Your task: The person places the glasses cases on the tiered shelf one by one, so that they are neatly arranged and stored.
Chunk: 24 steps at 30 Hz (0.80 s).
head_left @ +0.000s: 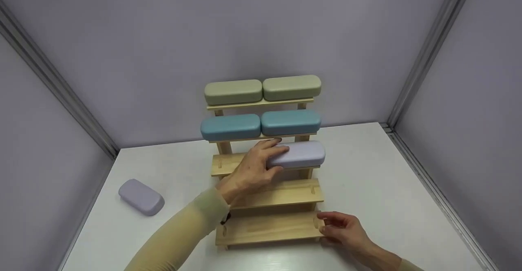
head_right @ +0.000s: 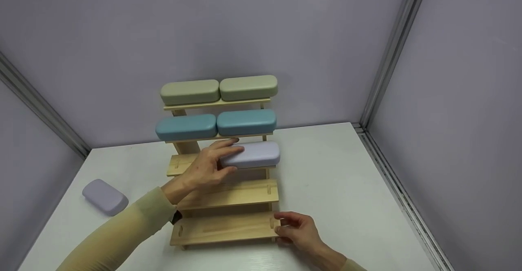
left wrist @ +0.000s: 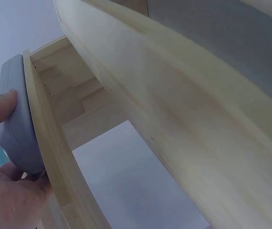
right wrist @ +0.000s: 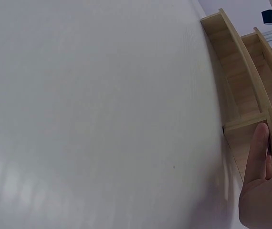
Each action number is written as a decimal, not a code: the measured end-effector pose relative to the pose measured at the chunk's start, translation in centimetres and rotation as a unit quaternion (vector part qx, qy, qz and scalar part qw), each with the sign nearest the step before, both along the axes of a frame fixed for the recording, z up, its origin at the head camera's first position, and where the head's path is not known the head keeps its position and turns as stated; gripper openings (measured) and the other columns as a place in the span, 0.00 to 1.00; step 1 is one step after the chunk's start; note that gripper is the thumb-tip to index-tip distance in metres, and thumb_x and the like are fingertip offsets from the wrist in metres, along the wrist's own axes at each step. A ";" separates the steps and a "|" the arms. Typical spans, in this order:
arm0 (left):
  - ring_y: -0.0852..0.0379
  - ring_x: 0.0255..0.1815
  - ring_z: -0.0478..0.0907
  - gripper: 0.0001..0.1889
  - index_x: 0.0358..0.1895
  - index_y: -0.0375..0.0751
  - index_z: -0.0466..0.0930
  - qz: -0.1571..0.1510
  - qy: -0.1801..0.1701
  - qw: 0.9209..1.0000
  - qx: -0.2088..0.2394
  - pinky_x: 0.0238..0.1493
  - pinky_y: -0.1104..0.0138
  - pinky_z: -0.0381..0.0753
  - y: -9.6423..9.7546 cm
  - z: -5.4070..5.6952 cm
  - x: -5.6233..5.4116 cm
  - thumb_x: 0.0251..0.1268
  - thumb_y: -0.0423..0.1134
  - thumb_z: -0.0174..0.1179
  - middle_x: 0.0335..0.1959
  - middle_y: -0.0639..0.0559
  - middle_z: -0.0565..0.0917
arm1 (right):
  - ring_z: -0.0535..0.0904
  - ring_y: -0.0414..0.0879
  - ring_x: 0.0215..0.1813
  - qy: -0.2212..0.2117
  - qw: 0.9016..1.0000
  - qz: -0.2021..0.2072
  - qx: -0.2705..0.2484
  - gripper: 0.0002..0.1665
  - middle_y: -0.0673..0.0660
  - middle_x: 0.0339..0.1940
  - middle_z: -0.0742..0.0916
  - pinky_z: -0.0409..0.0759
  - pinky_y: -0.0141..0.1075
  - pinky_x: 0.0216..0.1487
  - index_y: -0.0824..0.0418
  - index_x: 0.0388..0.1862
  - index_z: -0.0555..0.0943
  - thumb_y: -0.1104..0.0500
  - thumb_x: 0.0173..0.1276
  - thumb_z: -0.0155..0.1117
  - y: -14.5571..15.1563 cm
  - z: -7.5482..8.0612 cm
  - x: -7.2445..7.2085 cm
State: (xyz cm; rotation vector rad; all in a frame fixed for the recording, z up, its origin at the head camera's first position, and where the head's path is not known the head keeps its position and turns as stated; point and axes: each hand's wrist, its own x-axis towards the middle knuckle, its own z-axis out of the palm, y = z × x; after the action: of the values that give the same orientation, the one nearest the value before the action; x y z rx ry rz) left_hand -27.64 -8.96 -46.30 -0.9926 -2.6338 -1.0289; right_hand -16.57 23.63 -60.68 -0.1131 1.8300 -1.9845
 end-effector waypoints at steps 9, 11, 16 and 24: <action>0.35 0.84 0.75 0.28 0.75 0.40 0.84 0.001 0.033 0.999 0.011 0.85 0.44 0.76 -2.1 -0.1 0.9 0.74 0.34 0.75 0.83 0.35 0.77 | 0.87 0.35 0.50 0.002 1.000 -0.010 0.014 0.32 0.45 0.49 0.89 0.95 0.34 0.51 0.77 0.77 0.75 0.69 0.79 0.71 -0.1 0.0 0.0; 0.35 0.83 0.76 0.28 0.74 0.39 0.84 0.003 0.037 0.999 0.013 0.84 0.43 0.77 -2.6 -0.1 1.2 0.73 0.34 0.75 0.83 0.35 0.77 | 0.86 0.35 0.50 0.000 1.000 -0.012 0.018 0.31 0.45 0.49 0.89 0.95 0.34 0.51 0.76 0.77 0.76 0.69 0.78 0.71 -0.2 0.0 0.0; 0.36 0.78 0.81 0.27 0.71 0.38 0.86 0.004 0.073 0.997 0.016 0.80 0.43 0.81 -4.4 0.0 2.0 0.69 0.33 0.78 0.77 0.36 0.83 | 0.85 0.36 0.51 -0.002 1.000 -0.014 0.027 0.31 0.45 0.50 0.89 0.95 0.34 0.51 0.74 0.75 0.79 0.67 0.77 0.73 -0.2 0.0 0.0; 0.42 0.64 0.87 0.20 0.62 0.38 0.91 0.013 0.140 0.989 0.042 0.65 0.47 0.90 -8.3 0.0 3.4 0.69 0.34 0.79 0.62 0.40 0.91 | 0.85 0.37 0.52 -0.007 0.999 -0.011 0.030 0.32 0.45 0.49 0.87 0.94 0.33 0.51 0.72 0.77 0.78 0.65 0.78 0.74 -0.1 0.3 0.1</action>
State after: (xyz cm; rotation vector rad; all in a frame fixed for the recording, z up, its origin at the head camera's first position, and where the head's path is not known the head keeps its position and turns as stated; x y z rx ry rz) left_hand -24.19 -17.22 -46.26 -0.9999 -2.3507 -0.9123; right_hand -16.51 23.55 -60.36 -0.0617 1.8880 -1.9389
